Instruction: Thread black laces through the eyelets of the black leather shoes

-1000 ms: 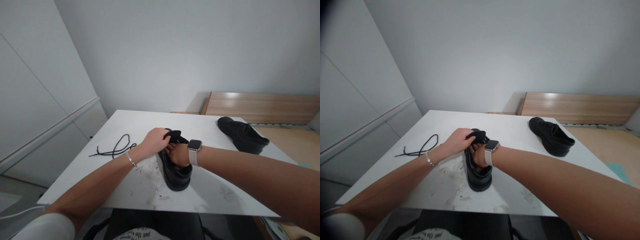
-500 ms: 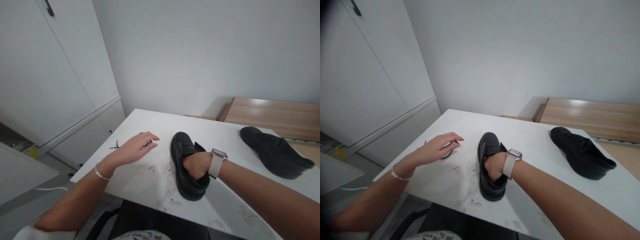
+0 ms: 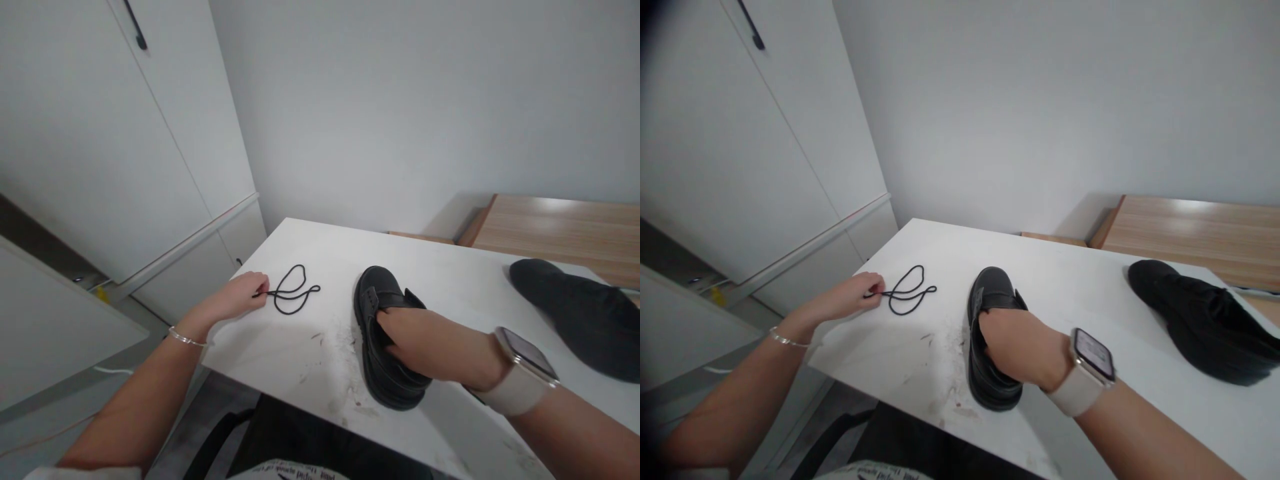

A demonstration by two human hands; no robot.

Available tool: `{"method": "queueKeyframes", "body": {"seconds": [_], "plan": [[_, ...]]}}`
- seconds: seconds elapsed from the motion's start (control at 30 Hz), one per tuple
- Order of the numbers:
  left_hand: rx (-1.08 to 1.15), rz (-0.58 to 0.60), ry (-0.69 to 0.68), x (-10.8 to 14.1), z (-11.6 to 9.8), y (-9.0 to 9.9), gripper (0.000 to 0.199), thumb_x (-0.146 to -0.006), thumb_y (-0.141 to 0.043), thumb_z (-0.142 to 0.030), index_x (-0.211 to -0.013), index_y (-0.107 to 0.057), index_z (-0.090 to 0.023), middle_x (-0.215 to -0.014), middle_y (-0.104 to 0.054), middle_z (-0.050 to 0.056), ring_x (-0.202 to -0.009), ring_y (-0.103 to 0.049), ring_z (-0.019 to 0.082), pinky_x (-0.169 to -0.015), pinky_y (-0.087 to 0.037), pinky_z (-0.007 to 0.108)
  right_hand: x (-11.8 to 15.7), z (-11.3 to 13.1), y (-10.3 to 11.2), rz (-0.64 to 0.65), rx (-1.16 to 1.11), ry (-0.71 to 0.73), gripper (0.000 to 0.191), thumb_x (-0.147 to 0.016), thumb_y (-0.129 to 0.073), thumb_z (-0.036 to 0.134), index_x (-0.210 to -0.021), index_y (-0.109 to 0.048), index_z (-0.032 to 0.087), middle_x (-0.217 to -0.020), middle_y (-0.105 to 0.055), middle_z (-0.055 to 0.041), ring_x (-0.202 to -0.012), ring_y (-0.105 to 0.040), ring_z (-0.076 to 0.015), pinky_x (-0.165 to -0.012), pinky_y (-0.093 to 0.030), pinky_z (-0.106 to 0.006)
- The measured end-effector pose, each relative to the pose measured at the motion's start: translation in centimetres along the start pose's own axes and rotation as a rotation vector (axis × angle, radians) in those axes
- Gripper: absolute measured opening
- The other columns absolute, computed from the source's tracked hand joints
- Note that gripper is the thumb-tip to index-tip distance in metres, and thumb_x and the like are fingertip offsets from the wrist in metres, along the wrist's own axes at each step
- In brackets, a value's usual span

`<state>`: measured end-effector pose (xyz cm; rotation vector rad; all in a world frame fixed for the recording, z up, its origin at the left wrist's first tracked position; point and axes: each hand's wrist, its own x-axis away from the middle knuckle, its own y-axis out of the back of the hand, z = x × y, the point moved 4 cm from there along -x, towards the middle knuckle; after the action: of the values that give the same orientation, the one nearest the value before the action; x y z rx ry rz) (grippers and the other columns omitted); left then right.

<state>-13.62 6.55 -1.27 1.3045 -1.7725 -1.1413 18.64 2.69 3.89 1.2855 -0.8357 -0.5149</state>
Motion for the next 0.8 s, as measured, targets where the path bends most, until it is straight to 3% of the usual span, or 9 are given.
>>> {"method": "queueKeyframes", "body": {"seconds": [0.07, 0.13, 0.23, 0.3, 0.4, 0.53, 0.6, 0.73, 0.8], "plan": [[0.187, -0.001, 0.009, -0.2, -1.6, 0.6, 0.017, -0.084, -0.054, -0.034, -0.081, -0.058, -0.018, -0.073, -0.060, 0.002, -0.068, -0.052, 0.017, -0.064, -0.039, 0.028, 1.6, 0.2, 1.5, -0.012, -0.069, -0.067, 0.014, -0.089, -0.058, 0.019, -0.095, -0.070, 0.017, -0.096, -0.074, -0.0103, -0.086, -0.072, -0.0259, -0.072, -0.052, -0.032], [0.583, -0.022, 0.022, -0.3, -4.0, 1.1, 0.027, -0.085, -0.060, -0.043, -0.088, -0.060, -0.016, -0.071, -0.061, 0.001, -0.064, -0.053, 0.014, -0.060, -0.039, 0.025, 2.5, 0.6, 3.0, -0.128, -0.196, -0.127, 0.021, -0.094, -0.051, 0.019, -0.090, -0.071, 0.020, -0.090, -0.074, -0.0073, -0.081, -0.070, -0.0225, -0.071, -0.050, -0.031], [1.144, -0.115, 0.048, -0.6, -8.6, 1.0, 0.036, -0.073, -0.079, -0.044, -0.087, -0.061, -0.015, -0.069, -0.063, 0.001, -0.060, -0.054, 0.011, -0.057, -0.040, 0.023, 3.0, 1.9, 4.2, -0.379, -0.484, -0.104, 0.024, -0.095, -0.049, 0.020, -0.093, -0.073, 0.022, -0.088, -0.074, -0.0042, -0.079, -0.069, -0.0177, -0.070, -0.049, -0.027], [1.347, -0.109, 0.041, -0.7, -11.8, 0.2, 0.040, -0.067, -0.086, -0.040, -0.086, -0.062, -0.015, -0.072, -0.068, 0.003, -0.064, -0.059, 0.012, -0.060, -0.044, 0.023, 2.6, 2.8, 3.6, -0.435, -0.699, -0.070, 0.019, -0.094, -0.054, 0.026, -0.095, -0.073, 0.021, -0.085, -0.074, -0.0029, -0.075, -0.068, -0.0159, -0.068, -0.050, -0.025], [1.431, -0.128, -0.055, -0.6, -15.6, -0.3, 0.037, -0.068, -0.088, -0.034, -0.087, -0.063, -0.015, -0.078, -0.073, 0.005, -0.069, -0.066, 0.013, -0.066, -0.049, 0.024, 1.4, 3.6, 2.2, -0.451, -0.979, -0.040, 0.023, -0.086, -0.068, 0.037, -0.099, -0.069, 0.018, -0.084, -0.073, -0.0036, -0.072, -0.067, -0.0154, -0.064, -0.052, -0.024], [1.367, -0.221, -0.227, -0.6, -18.4, 0.6, 0.031, -0.072, -0.085, -0.032, -0.087, -0.062, -0.017, -0.075, -0.073, 0.002, -0.066, -0.067, 0.014, -0.063, -0.052, 0.025, 0.6, 3.4, 2.6, -0.558, -1.187, -0.023, 0.022, -0.084, -0.067, 0.037, -0.090, -0.063, 0.016, -0.070, -0.067, -0.0010, -0.058, -0.062, -0.0122, -0.056, -0.050, -0.023], [1.331, -0.287, -0.298, -1.0, -18.7, 1.9, 0.032, -0.074, -0.084, -0.031, -0.093, -0.062, -0.018, -0.074, -0.073, 0.000, -0.064, -0.066, 0.013, -0.062, -0.051, 0.024, 0.9, 2.7, 3.7, -0.608, -1.253, -0.004, 0.022, -0.084, -0.065, 0.037, -0.089, -0.064, 0.016, -0.066, -0.065, 0.0006, -0.051, -0.057, -0.0100, -0.051, -0.047, -0.022], [1.276, -0.500, -0.393, -2.5, -17.6, 5.8, 0.031, -0.080, -0.080, -0.026, -0.105, -0.062, -0.021, -0.076, -0.073, -0.002, -0.064, -0.065, 0.010, -0.058, -0.048, 0.019, 3.1, -1.0, 7.0, -0.816, -1.374, 0.034, 0.043, -0.078, -0.073, 0.035, -0.116, -0.056, 0.023, -0.068, -0.064, 0.0042, -0.046, -0.052, -0.0091, -0.046, -0.043, -0.021], [1.270, -0.574, -0.410, -3.3, -16.5, 7.9, 0.018, -0.085, -0.074, -0.023, -0.101, -0.065, -0.020, -0.081, -0.073, -0.001, -0.068, -0.067, 0.010, -0.060, -0.049, 0.019, 5.1, -3.9, 8.5, -1.001, -1.459, 0.006, 0.032, -0.077, -0.075, 0.029, -0.104, -0.058, 0.025, -0.067, -0.061, 0.0047, -0.046, -0.048, -0.0078, -0.043, -0.036, -0.019]]}}
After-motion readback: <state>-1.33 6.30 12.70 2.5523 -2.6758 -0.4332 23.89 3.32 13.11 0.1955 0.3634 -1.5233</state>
